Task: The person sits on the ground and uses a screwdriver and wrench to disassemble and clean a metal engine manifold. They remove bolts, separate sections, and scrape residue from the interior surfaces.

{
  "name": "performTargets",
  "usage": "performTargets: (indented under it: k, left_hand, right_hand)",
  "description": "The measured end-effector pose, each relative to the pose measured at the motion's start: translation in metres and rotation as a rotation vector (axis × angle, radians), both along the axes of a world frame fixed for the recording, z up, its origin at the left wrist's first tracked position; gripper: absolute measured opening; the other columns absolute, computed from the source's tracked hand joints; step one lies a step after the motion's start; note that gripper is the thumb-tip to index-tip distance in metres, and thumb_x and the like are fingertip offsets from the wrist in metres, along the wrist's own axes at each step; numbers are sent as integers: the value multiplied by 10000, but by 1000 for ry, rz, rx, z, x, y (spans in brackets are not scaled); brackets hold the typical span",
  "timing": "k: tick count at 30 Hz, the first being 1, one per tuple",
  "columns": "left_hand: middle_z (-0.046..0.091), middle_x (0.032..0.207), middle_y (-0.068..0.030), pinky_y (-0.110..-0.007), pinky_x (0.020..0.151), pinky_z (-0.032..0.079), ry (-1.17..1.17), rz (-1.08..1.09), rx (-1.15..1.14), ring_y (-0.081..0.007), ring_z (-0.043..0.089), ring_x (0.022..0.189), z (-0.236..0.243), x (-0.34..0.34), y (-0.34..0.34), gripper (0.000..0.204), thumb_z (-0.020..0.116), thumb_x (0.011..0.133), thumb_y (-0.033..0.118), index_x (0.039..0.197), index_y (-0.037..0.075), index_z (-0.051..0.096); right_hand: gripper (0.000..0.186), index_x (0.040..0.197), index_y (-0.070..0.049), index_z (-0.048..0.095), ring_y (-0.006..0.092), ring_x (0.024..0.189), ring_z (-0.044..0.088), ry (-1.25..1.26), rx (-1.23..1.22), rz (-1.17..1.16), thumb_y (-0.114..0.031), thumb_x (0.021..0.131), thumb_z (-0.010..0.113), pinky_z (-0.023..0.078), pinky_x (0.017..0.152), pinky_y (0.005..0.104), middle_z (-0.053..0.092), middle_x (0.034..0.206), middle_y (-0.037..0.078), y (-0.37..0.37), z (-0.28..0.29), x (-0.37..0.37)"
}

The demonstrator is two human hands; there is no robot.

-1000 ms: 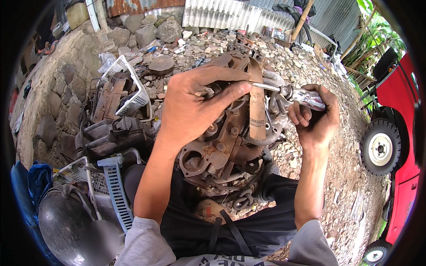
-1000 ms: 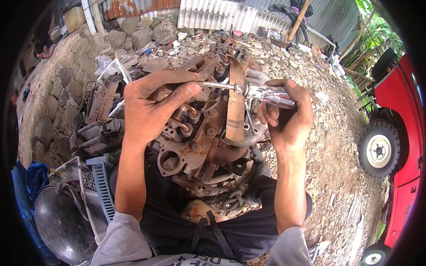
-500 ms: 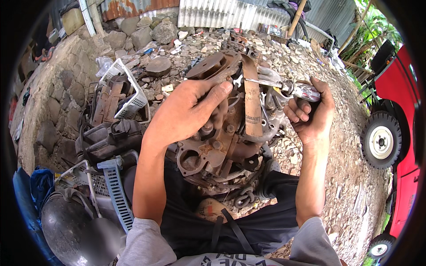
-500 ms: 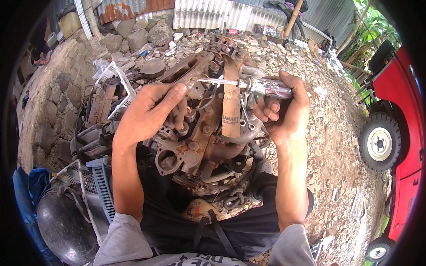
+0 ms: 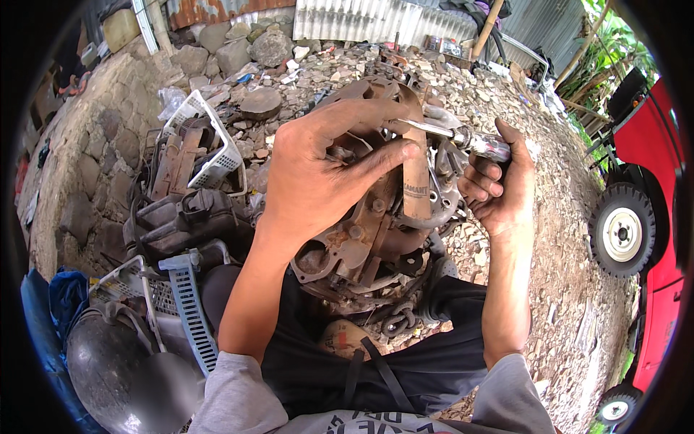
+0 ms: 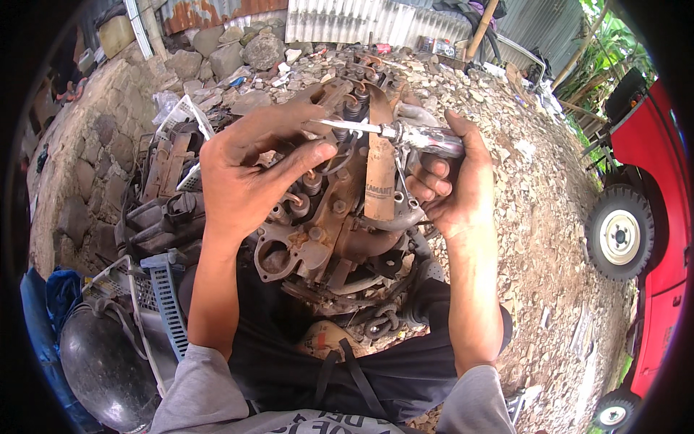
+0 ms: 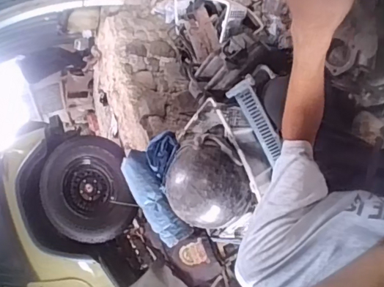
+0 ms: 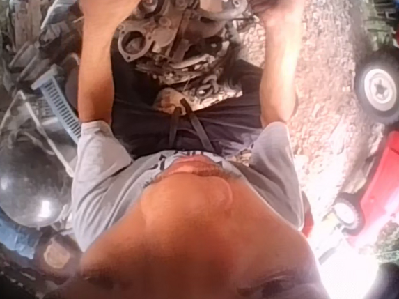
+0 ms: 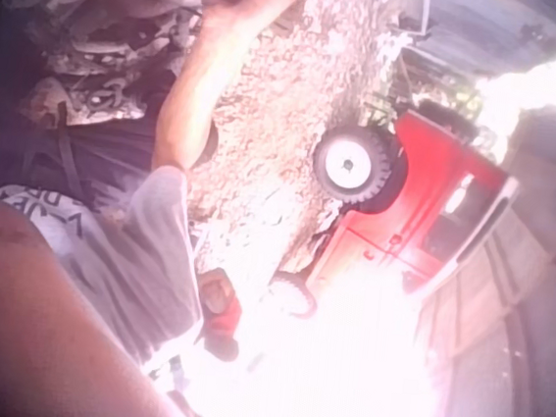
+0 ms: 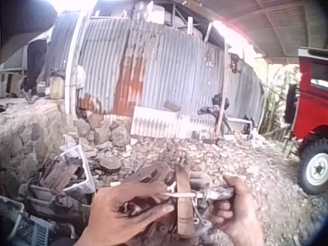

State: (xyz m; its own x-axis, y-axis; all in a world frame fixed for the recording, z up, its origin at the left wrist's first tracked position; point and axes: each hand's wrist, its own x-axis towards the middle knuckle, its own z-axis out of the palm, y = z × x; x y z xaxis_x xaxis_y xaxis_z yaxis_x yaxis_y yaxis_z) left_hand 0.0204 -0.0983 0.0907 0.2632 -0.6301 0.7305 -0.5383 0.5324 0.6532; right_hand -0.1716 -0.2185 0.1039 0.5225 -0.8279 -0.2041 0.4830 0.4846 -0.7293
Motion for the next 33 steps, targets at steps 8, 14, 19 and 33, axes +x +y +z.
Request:
performTargets:
  k: [8, 14, 19, 33]
  left_hand:
    - [723, 769, -33, -190, 570, 456, -150, 218, -82, -57, 617, 649, -4, 6, -3, 178, 821, 810, 102, 960, 27, 760]
    - [733, 779, -71, -253, 552, 487, -4, 111, 101, -130, 653, 592, 5, 5, 5, 132, 728, 902, 163, 943, 41, 755]
    - [716, 790, -29, -215, 563, 454, 98, 42, 148, -72, 621, 642, 8, 5, 8, 122, 728, 906, 148, 966, 44, 751]
    - [685, 722, -60, -279, 633, 472, -166, 197, 449, -122, 630, 655, 9, 30, 16, 185, 707, 889, 167, 910, -17, 709]
  right_hand:
    - [460, 702, -140, 539, 43, 298, 319, 47, -40, -16, -489, 1002, 539, 271, 324, 210, 434, 447, -47, 2, -5, 4]
    - [446, 1003, -67, 675, 40, 327, 307, 49, -71, 38, -494, 995, 546, 267, 358, 212, 427, 471, -60, -4, -6, -4]
    - [499, 626, -165, 505, 38, 294, 290, 81, -44, -54, -491, 1002, 544, 230, 305, 209, 406, 434, -46, 6, 6, 2]
    - [376, 1067, 29, 684, 100, 469, 559, 219, -404, -121, -317, 923, 703, 478, 448, 245, 655, 679, 55, 11, -11, -1]
